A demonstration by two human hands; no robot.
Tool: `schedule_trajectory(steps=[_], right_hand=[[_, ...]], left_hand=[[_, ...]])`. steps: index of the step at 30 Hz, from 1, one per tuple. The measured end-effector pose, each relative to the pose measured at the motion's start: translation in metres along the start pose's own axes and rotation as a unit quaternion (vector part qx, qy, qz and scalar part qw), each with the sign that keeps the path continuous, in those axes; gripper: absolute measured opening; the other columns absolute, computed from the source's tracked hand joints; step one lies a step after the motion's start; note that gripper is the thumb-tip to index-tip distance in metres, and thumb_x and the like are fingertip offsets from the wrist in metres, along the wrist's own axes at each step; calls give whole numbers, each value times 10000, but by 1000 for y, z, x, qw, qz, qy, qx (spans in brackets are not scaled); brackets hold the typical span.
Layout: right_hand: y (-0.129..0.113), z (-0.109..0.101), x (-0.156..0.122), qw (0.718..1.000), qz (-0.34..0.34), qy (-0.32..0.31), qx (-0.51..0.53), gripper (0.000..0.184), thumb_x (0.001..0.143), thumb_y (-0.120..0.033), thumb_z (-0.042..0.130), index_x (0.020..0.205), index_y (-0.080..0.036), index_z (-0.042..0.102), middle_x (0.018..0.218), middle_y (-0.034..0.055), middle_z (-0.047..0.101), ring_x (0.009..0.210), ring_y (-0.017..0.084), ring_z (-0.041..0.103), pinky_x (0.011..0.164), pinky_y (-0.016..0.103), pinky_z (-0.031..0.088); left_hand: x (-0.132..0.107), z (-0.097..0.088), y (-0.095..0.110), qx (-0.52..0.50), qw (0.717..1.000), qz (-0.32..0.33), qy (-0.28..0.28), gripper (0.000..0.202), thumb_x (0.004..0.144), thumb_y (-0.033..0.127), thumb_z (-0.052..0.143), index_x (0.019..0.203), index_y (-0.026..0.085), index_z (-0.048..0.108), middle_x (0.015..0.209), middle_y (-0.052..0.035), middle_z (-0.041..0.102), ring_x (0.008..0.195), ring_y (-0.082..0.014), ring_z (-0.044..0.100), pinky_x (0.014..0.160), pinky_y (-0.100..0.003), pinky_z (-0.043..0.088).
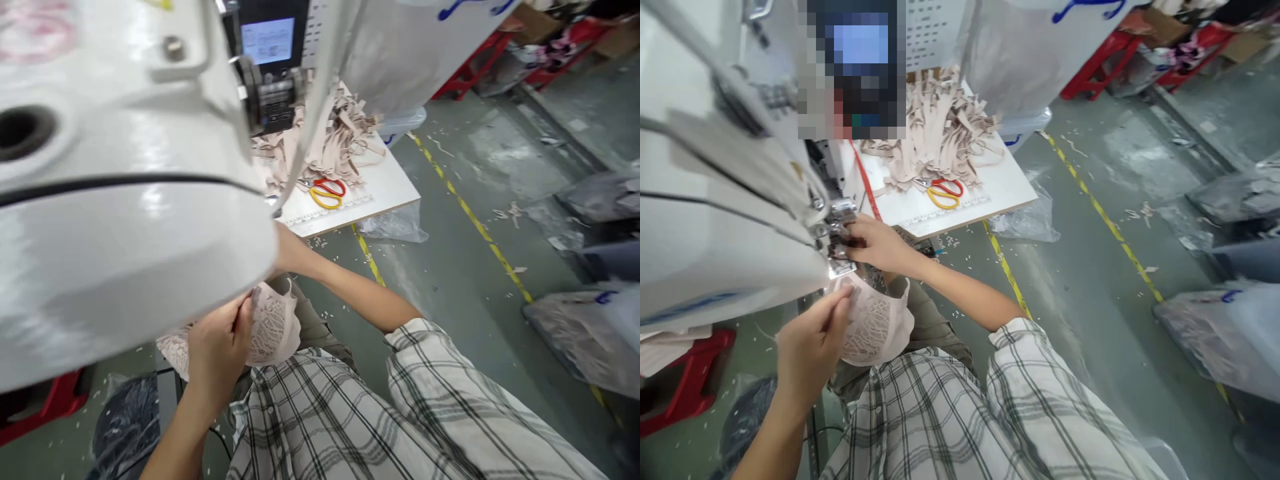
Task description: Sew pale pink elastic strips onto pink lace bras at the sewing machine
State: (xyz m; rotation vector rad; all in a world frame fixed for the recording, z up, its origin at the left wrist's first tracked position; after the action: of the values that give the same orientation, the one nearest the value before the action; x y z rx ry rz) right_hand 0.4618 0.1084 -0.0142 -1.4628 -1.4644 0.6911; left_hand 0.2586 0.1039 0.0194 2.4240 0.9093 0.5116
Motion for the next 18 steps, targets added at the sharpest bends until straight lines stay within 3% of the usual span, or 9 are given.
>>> schedule_trajectory(steps=[4, 8, 18], right_hand=[[4, 2, 2, 999, -32, 12, -9, 123, 859, -276, 601, 881, -155, 609, 1026, 51, 596, 906, 169, 549, 798, 276, 448], [4, 6, 2, 998, -13, 37, -52, 77, 857, -210, 603, 920, -166, 611, 1025, 32, 600, 871, 152, 531, 785, 259, 410], [0, 10, 0, 997, -3, 73, -40, 91, 844, -169, 620, 927, -168, 656, 1079, 35, 587, 807, 130, 506, 741, 241, 374]], left_hand=[[-6, -2, -7, 71, 996, 15, 51, 232, 937, 304, 573, 1068, 258, 759, 951, -23, 798, 787, -196, 739, 608, -245, 489], [-9, -2, -9, 58, 996, 18, 58, 219, 931, 288, 573, 1027, 242, 764, 917, -25, 796, 791, -191, 735, 686, -247, 512], [-12, -2, -5, 37, 995, 32, 87, 194, 921, 230, 587, 1005, 210, 761, 845, -29, 774, 677, -144, 676, 661, -236, 488]])
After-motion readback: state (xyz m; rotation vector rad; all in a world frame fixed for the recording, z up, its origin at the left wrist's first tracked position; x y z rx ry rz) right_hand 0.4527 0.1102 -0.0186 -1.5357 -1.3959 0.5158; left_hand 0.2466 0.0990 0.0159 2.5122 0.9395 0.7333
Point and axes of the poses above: each hand's wrist, its own x-axis towards the middle knuckle, its own z-axis out of the palm, y = z × x, the point moved 2 cm from there along x, towards the middle knuckle
